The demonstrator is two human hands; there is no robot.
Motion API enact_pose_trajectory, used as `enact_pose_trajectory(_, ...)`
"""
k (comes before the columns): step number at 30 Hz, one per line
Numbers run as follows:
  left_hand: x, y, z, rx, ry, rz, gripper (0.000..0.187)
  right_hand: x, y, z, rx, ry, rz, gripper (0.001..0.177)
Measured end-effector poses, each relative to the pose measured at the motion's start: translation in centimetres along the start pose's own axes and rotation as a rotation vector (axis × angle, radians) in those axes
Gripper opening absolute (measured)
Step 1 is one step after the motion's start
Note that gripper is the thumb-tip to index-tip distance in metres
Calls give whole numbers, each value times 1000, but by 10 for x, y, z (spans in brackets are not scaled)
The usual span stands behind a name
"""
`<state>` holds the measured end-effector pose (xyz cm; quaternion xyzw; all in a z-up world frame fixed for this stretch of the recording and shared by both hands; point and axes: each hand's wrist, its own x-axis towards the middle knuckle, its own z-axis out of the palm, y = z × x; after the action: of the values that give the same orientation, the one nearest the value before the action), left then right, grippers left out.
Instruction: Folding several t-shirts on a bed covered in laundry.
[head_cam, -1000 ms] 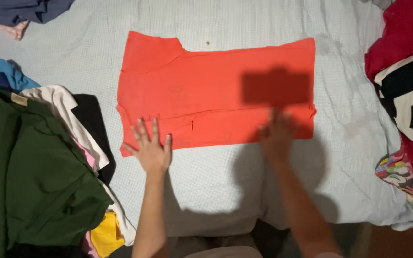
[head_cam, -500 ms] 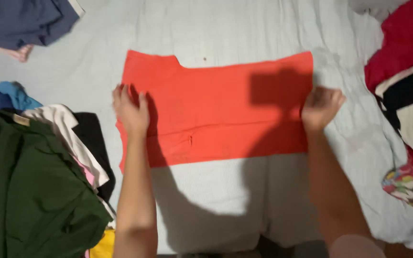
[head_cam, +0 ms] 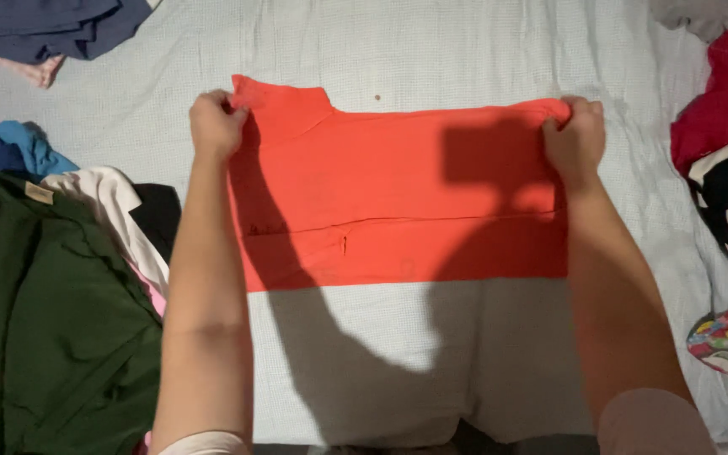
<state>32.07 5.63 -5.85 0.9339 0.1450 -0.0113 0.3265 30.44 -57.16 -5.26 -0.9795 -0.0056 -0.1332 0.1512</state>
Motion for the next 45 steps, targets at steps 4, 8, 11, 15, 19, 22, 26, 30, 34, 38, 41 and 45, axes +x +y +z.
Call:
enact_pose_trajectory(4, -32, 25, -47, -301, -48, 123, 15, -11, 17, -15, 81, -12, 31, 15)
enact_pose_trajectory(8, -92, 32, -93, -448, -95, 181, 9, -49, 22, -55, 514, -72, 225, 13)
enact_pose_trajectory(11, -141, 14, -108, -391, -113, 263, 10, -85, 10, -98, 645, -121, 170, 19)
enact_pose_trajectory(15, -199, -10, -112, -278, -161, 400, 14, -138, 14, -136, 482, -170, -51, 14)
enact_pose_trajectory(19, -224, -24, -102, -193, -221, 427, 11, -163, -12, -142, 391, -262, 48, 19)
enact_pose_trajectory(22, -230, -24, -100, -86, -287, 421, 8, -179, -14, -130, 327, -306, 98, 24)
enact_pose_trajectory(26, -235, -26, -101, -82, -248, 406, 11, -184, -26, -126, 282, -223, 191, 20)
enact_pose_trajectory(30, -239, -34, -101, -67, -288, 498, 13, -189, -23, -125, 323, -207, 221, 23)
enact_pose_trajectory(34, -245, -26, -106, 32, -329, 531, 13, -190, -19, -129, 356, -255, 229, 23)
enact_pose_trajectory(38, -249, 2, -122, 54, -341, 510, 22, -185, -25, -137, 261, -257, 185, 26)
enact_pose_trajectory(41, -247, 6, -115, 68, -224, 471, 27, -170, -56, -137, 53, -79, 9, 25)
enact_pose_trajectory(45, -231, 31, -66, -36, 205, 457, 16, -165, -94, -69, 29, -2, -95, 27)
